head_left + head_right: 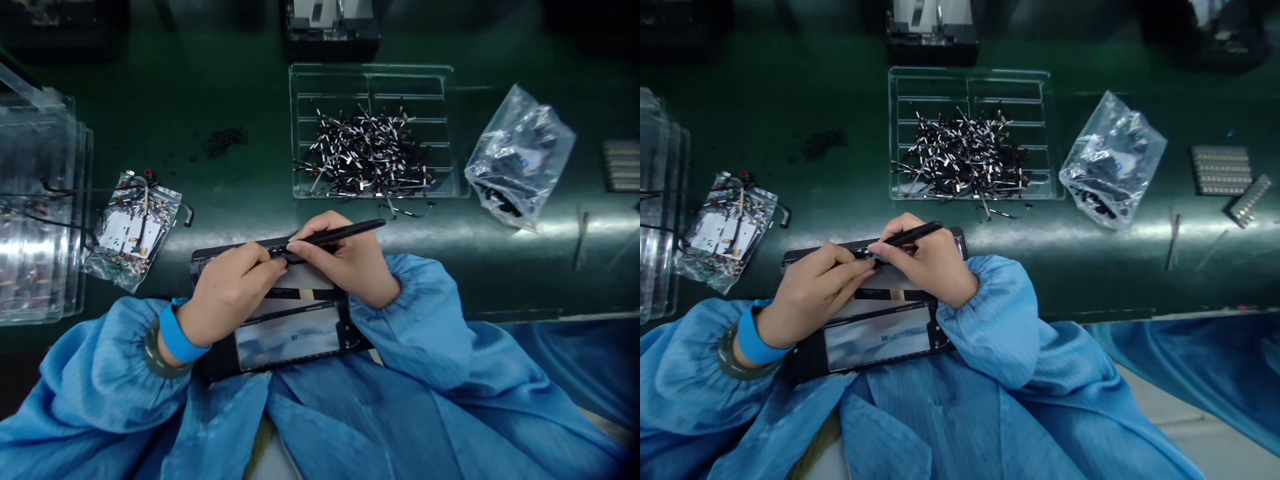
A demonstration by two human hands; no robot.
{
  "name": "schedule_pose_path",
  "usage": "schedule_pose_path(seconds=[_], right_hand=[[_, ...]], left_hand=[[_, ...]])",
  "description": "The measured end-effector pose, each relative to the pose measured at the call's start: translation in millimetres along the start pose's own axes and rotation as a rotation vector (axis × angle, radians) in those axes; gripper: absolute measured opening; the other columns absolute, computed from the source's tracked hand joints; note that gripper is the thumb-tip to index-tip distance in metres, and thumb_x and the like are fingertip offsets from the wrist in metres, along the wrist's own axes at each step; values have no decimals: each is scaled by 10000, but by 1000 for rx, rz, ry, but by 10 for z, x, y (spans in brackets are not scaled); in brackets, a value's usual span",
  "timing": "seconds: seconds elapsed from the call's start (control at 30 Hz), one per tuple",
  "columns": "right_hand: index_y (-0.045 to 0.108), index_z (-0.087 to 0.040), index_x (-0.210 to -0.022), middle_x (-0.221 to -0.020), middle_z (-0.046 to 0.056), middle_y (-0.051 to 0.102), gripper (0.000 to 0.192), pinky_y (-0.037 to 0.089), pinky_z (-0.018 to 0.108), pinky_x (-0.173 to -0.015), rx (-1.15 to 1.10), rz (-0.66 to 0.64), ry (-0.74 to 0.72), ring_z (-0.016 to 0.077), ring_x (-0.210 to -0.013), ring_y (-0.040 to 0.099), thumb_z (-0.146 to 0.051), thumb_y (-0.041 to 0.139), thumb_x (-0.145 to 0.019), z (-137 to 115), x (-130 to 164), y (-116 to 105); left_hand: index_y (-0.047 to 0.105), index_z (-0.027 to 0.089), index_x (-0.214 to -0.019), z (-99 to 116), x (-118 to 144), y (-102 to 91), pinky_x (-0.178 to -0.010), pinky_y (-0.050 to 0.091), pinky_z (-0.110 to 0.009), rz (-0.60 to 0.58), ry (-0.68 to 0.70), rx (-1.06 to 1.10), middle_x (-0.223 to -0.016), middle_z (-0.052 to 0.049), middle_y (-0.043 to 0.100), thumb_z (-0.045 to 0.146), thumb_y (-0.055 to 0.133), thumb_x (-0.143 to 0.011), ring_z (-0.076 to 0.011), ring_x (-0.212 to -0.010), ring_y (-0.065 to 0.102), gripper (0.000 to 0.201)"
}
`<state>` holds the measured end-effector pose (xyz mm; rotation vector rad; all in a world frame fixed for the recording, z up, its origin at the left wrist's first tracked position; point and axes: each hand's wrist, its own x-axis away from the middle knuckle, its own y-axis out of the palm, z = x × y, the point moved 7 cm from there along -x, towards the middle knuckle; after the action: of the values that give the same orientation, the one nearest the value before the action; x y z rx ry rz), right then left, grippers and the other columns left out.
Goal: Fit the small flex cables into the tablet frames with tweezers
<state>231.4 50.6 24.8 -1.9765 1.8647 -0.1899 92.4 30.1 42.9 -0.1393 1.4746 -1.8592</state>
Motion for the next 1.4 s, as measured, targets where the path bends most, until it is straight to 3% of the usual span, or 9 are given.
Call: schedule_pose_path(seconds=[0.13, 0.3, 0.47, 0.6, 0.83, 1.17, 1.4], right_hand=[[601, -191, -723, -711, -15, 640, 207, 486, 235, -573, -115, 44, 120, 103, -615, 593, -363, 710, -761, 27, -18, -68], [574, -187, -711, -585, -36, 617, 298, 487, 204, -487, -512, 12, 372, 90, -509, 590, -414, 765, -686, 83, -13, -36], [549, -181, -690, -522, -56, 605, 351, 443, 159, -416, -781, -62, 571, 63, -430, 543, -410, 806, -625, 46, 12, 97], [571, -170, -666, -543, -48, 633, 334, 420, 120, -400, -897, -117, 688, 35, -405, 526, -407, 803, -629, 61, 47, 187], [616, -158, -610, -494, -51, 608, 312, 440, 90, -441, -997, -214, 757, 17, -406, 530, -424, 755, -698, 116, 74, 299], [630, -158, -617, -487, -57, 606, 299, 441, 76, -444, -1017, -219, 749, 11, -405, 535, -417, 748, -709, 127, 84, 314], [599, -166, -628, -570, -49, 650, 295, 449, 93, -438, -984, -156, 732, 17, -430, 541, -393, 785, -667, 112, 67, 300]], left_hand=[[633, 120, -1006, -46, 2, -32, -614, 479, -244, 18, -72, 70, -789, -46, 591, 196, 539, -903, -126, -686, 567, 159], [565, 143, -1151, -159, -59, -56, -558, 474, -179, -39, -382, 490, -882, -33, 623, 244, 620, -850, -78, -648, 571, 322], [614, 147, -903, -119, -103, -63, -463, 436, -143, -143, -645, 926, -618, 37, 588, 246, 611, -830, -57, -509, 527, 123], [604, 152, -857, -78, -106, -66, -365, 351, -124, -176, -713, 1117, -551, 71, 552, 202, 576, -834, -18, -379, 407, 61], [603, 147, -901, -110, -66, -6, -317, 349, -124, -197, -804, 1179, -567, 52, 578, 224, 574, -815, -25, -339, 409, 119], [599, 139, -899, -128, -35, 31, -323, 368, -126, -215, -854, 1172, -593, 16, 594, 276, 576, -812, -30, -338, 429, 164], [608, 147, -794, -167, -51, 32, -323, 352, -134, -228, -888, 1087, -512, 37, 542, 291, 587, -801, -44, -346, 431, 145]])
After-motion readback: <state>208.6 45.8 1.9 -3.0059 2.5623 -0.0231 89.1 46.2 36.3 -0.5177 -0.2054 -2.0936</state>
